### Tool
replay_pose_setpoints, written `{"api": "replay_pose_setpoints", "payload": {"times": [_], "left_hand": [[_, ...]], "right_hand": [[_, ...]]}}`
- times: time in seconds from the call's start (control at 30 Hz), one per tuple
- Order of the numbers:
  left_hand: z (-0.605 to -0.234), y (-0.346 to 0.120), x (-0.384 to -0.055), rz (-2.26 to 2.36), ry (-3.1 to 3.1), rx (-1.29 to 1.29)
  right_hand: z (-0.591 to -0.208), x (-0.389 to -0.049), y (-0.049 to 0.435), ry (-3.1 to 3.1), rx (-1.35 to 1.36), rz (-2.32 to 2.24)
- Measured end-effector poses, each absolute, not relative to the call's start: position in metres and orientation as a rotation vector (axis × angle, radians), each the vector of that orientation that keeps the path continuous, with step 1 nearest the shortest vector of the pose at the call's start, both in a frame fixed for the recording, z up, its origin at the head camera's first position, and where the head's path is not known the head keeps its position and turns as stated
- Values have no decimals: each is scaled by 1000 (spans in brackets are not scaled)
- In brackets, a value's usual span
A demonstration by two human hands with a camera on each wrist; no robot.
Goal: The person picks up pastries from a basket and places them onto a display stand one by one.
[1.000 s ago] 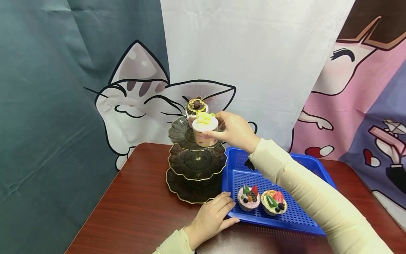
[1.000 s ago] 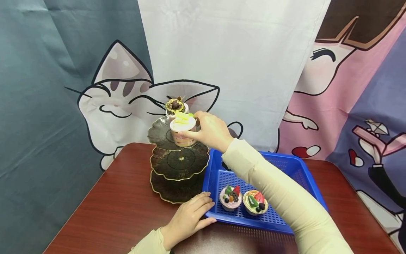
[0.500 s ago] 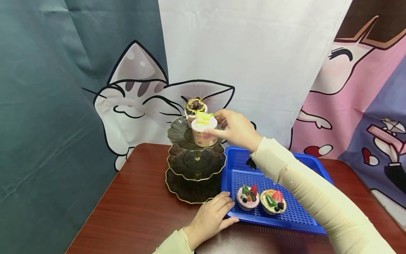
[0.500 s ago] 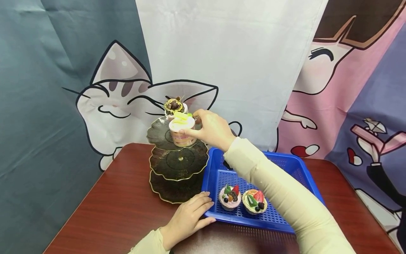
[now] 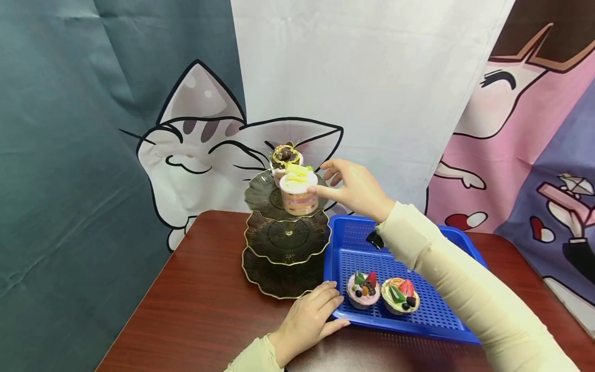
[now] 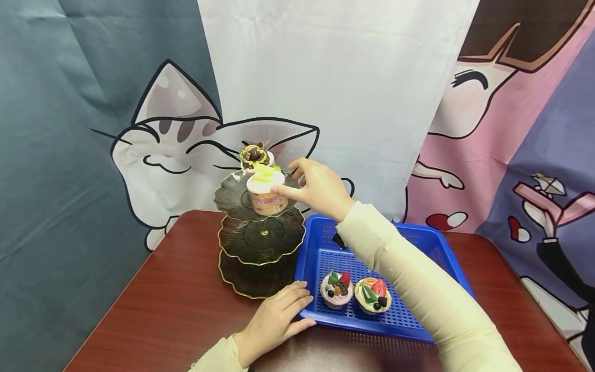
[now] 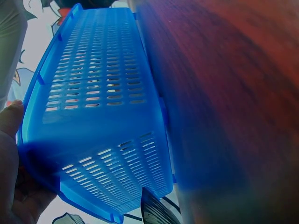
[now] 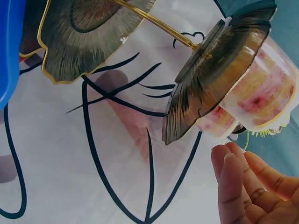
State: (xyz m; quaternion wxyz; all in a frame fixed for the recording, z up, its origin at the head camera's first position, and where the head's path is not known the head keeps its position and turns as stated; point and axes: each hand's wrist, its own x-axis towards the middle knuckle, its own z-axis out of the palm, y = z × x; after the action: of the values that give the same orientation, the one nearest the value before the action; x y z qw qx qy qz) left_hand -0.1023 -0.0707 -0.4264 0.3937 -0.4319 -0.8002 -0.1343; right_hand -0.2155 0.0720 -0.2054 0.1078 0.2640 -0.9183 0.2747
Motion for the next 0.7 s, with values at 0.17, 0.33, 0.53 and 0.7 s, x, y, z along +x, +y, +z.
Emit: {"api": "replay_pose_setpoints", "payload": {"times": [0.17,0.33,0.53,0.7], "left_hand": [[-426,-71,-102,-335,-2030,-1100],[-426,-71,-102,-333,-2035,-1103],[-426,-71,-102,-338,-2037,-1101],[-427,-71,-102,-336,-2038,-1100]], "right_hand": [[-204,-215,78,-2717,761,866],[-208,-215,88,-2713,736,905],[-216,-214,101,-2693,716,941],[-221,-212,111,-2696,703,969]]}}
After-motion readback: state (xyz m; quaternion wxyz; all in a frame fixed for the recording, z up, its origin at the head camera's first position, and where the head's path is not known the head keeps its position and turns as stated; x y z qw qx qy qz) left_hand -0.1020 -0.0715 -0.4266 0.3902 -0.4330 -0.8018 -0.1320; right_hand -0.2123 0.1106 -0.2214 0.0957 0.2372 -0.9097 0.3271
